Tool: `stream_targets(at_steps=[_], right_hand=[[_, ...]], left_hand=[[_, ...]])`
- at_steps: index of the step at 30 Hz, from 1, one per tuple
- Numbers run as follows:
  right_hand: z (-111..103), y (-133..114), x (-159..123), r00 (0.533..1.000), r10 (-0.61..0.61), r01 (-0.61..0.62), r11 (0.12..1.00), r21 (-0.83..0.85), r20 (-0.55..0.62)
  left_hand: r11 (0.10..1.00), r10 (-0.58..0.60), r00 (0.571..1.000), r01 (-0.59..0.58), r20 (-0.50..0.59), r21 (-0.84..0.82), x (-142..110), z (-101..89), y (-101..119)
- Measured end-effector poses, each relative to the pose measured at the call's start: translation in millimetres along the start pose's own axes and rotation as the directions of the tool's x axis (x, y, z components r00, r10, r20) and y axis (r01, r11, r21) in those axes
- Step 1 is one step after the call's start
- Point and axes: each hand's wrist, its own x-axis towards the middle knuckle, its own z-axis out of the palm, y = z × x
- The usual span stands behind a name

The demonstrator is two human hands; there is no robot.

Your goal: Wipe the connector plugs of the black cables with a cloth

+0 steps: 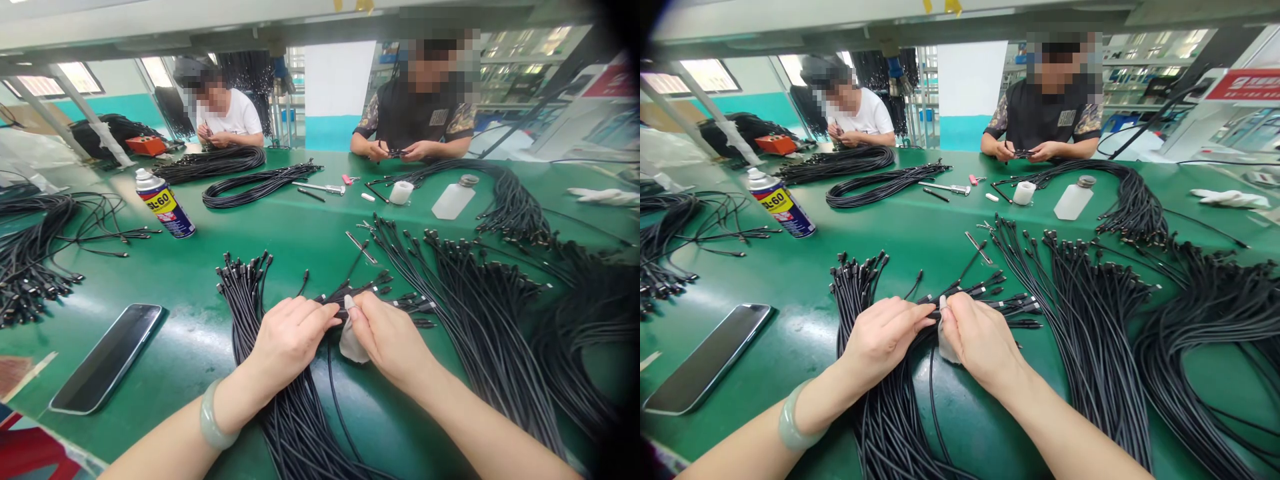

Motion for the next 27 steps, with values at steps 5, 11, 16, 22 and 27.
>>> stream_targets(at_steps=[5,11,16,22,27], right_hand=[[-2.4,-5.3,-0.1,0.995,0.081,-0.084,0.995,0.054,0.059],[-1.0,-4.8,-2.7,0.964,0.261,-0.259,0.965,0.032,-0.046],[-2.7,-1.7,-3.4,0.934,0.348,-0.337,0.934,0.120,-0.082],[-4.9,-5.2,-3.1,0.968,0.250,-0.239,0.942,0.236,-0.022],[-5.9,-8.6,-0.8,0.984,0.175,-0.181,0.956,0.230,0.047]], left_hand=[[0.998,-0.057,0.998,0.057,-0.005,-0.004,0.1,2.1,3.2],[0.996,-0.076,0.997,0.076,-0.014,-0.044,-2.1,4.4,6.2],[0.993,-0.105,0.994,0.103,-0.029,-0.063,-2.5,4.0,5.8],[0.991,-0.120,0.992,0.117,-0.029,-0.069,-2.3,2.5,5.2],[0.992,-0.102,0.994,0.099,-0.035,-0.073,-2.7,2.5,6.9]])
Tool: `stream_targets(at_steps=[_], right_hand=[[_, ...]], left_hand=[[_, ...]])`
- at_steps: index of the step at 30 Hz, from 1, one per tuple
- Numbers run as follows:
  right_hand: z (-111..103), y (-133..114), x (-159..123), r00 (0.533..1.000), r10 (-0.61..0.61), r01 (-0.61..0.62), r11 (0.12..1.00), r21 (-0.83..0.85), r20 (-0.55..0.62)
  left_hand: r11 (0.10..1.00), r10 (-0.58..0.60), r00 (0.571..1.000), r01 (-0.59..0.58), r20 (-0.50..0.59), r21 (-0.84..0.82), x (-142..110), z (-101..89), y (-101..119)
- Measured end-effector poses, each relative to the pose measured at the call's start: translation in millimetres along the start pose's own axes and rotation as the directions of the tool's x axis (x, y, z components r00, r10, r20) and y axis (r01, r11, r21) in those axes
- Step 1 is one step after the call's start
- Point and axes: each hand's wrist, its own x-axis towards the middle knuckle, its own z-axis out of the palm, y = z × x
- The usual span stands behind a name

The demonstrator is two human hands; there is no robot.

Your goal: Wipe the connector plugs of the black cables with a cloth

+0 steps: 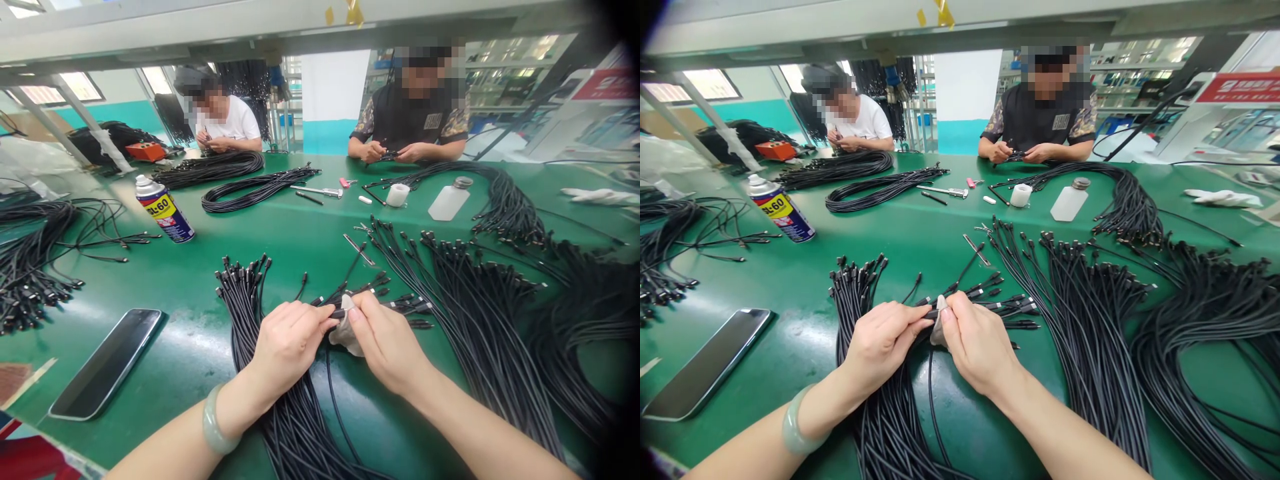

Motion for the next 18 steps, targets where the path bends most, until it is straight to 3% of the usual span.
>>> stream_targets(at_steps=[6,8,12,15,18], right_hand=[[2,2,0,0.999,-0.041,0.041,0.999,-0.029,0.034],[3,5,0,1.000,-0.025,0.024,0.999,-0.032,-0.019],[2,10,-1,0.971,0.129,-0.136,0.990,-0.021,-0.203],[1,11,0,0.966,0.133,-0.136,0.991,0.000,-0.222],[1,10,0,0.982,0.086,-0.081,0.996,0.036,-0.168]], left_hand=[[0.997,0.066,0.998,-0.066,-0.009,0.033,-1,2.2,-1],[0.998,0.052,0.999,-0.052,-0.012,0.021,-1,3.0,-2],[0.998,-0.021,1.000,0.020,-0.022,-0.058,-1,1.1,-1],[0.952,-0.196,0.978,0.208,0.075,-0.226,3,-3.8,2],[0.780,-0.397,0.877,0.479,0.272,-0.404,8,-8.3,4]])
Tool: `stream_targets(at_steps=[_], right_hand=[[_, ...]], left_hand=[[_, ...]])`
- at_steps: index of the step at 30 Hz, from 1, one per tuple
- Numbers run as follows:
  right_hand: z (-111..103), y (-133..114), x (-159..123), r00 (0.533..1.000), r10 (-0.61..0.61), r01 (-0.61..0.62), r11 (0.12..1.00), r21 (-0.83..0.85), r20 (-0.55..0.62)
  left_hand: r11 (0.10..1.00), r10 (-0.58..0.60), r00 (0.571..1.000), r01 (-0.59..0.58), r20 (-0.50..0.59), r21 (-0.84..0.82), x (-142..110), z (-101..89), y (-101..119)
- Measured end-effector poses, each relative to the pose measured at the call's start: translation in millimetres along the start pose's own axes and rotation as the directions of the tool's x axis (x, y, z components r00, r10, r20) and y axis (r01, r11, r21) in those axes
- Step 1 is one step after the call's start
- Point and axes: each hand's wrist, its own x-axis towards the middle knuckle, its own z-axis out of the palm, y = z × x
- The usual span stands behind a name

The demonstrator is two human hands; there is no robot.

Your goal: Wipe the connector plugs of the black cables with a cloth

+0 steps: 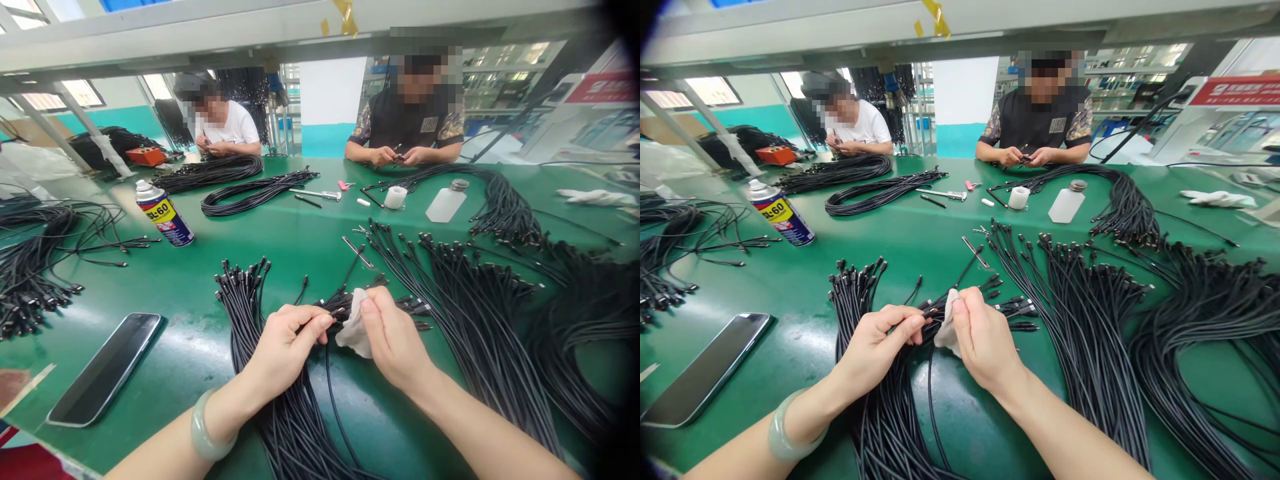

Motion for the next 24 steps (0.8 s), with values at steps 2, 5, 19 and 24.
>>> stream_targets(at_steps=[2,5,19,24], right_hand=[[-0.2,-1.1,-0.4,0.998,-0.010,0.009,1.000,0.029,0.056],[-2.3,-3.3,-0.3,0.990,-0.031,0.021,0.997,0.071,0.137],[-4.5,-6.8,3.6,0.936,-0.232,0.238,0.971,0.011,0.264],[-6.1,-5.7,6.6,0.913,-0.237,0.233,0.971,0.052,0.332]], left_hand=[[0.987,-0.111,0.992,0.117,0.058,-0.114,1.0,-1.0,2.5],[0.963,-0.171,0.979,0.189,0.109,-0.192,1.7,-1.5,3.8],[0.987,-0.102,0.988,0.115,0.114,-0.110,2.2,-4.3,4.7],[0.996,-0.077,0.986,0.081,0.149,-0.020,1.1,-6.4,2.0]])
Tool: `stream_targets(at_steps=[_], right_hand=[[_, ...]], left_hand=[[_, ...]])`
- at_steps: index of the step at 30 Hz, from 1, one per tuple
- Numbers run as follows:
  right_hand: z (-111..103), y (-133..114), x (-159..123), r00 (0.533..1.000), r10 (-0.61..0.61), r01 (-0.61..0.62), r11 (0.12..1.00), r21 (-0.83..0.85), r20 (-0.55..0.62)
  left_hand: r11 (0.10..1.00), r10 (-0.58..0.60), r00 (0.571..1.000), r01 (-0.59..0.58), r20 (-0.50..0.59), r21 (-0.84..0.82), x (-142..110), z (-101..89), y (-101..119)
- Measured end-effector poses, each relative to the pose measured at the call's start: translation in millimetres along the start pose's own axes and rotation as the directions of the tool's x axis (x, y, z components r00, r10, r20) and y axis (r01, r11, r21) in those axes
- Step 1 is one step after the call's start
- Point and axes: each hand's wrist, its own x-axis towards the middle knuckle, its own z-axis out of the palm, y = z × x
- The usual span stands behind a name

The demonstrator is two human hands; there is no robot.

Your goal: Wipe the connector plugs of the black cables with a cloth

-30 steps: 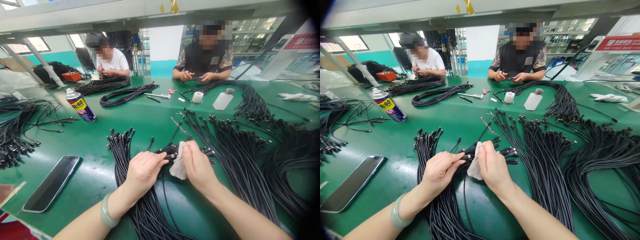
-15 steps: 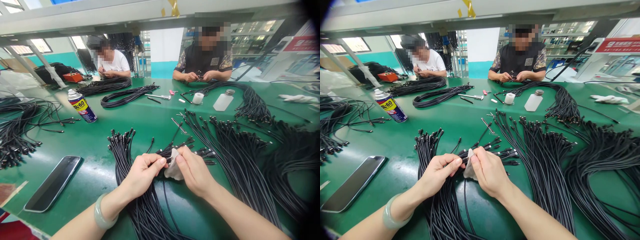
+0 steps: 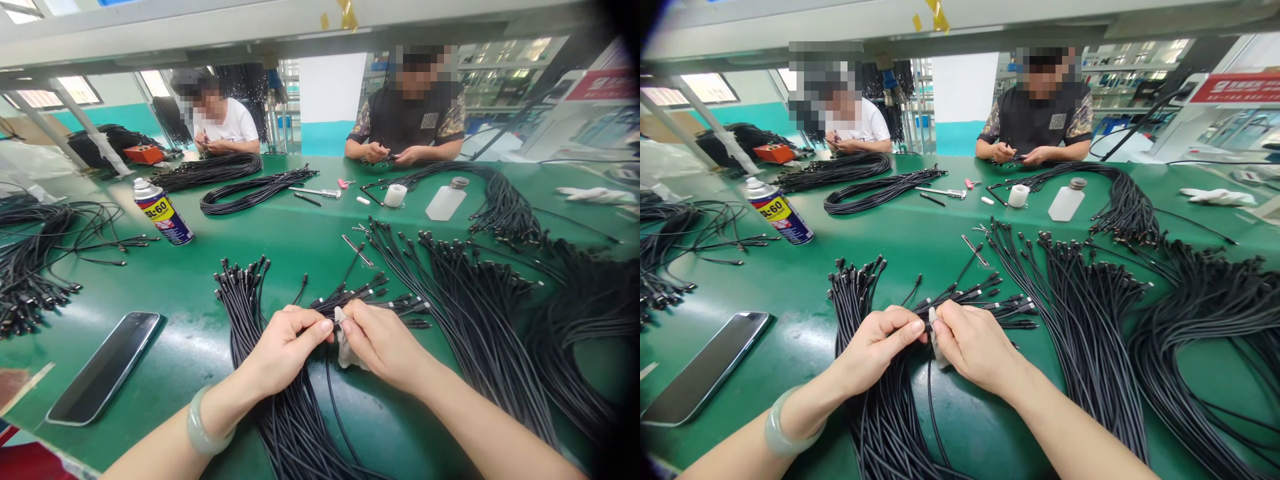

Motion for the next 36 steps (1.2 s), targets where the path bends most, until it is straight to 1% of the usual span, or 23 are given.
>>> stream_targets(at_steps=[2,4,6,7,10,15,17,19,21,23,25,27,29,33,36], right_hand=[[1,2,-1,0.997,0.062,-0.061,0.998,0.018,-0.037],[2,4,-2,0.983,0.159,-0.153,0.986,0.065,-0.091],[3,6,-4,0.968,0.217,-0.203,0.973,0.111,-0.127],[3,6,-4,0.967,0.216,-0.201,0.972,0.120,-0.133],[3,3,-4,0.982,0.154,-0.143,0.984,0.106,-0.106],[4,-2,-2,0.994,0.082,-0.085,0.996,-0.041,-0.066],[6,0,-2,0.993,0.070,-0.078,0.994,-0.080,-0.090],[7,4,-2,0.982,0.106,-0.119,0.990,-0.076,-0.154],[8,8,-3,0.957,0.170,-0.185,0.982,-0.043,-0.235],[8,10,-3,0.937,0.213,-0.226,0.974,-0.015,-0.277],[9,10,-4,0.939,0.220,-0.230,0.973,-0.007,-0.264],[9,9,-5,0.949,0.213,-0.220,0.975,-0.007,-0.235],[10,7,-6,0.952,0.211,-0.218,0.976,-0.007,-0.221],[10,8,-8,0.954,0.222,-0.228,0.974,-0.008,-0.201],[10,9,-7,0.956,0.212,-0.219,0.976,-0.009,-0.204]], left_hand=[[0.999,-0.015,1.000,0.014,-0.011,-0.039,0,0.7,-1],[0.994,-0.045,0.999,0.043,-0.021,-0.096,0,2.0,-2],[0.984,-0.085,0.996,0.083,-0.008,-0.159,1,3.1,-4],[0.977,-0.104,0.995,0.103,0.001,-0.189,1,3.4,-4],[0.957,-0.124,0.992,0.126,0.025,-0.262,2,3.6,-5],[0.959,-0.099,0.995,0.101,0.019,-0.265,2,3.9,-4],[0.960,-0.100,0.995,0.100,0.014,-0.262,2,4.7,-4],[0.960,-0.113,0.994,0.113,0.013,-0.256,2,5.4,-4],[0.973,-0.105,0.994,0.102,-0.004,-0.209,3,5.4,-5],[0.992,-0.058,0.997,0.052,-0.050,-0.117,5,4.5,-9],[1.000,0.019,0.994,-0.019,-0.107,0.001,8,3.0,-16],[0.992,0.070,0.988,-0.053,-0.139,0.117,12,1.6,-26],[0.979,0.059,0.987,-0.027,-0.151,0.201,14,1.2,-36],[0.957,-0.026,0.991,0.063,-0.131,0.284,17,1.4,-47],[0.899,-0.064,0.989,0.114,-0.130,0.424,21,-7.2,-50]])
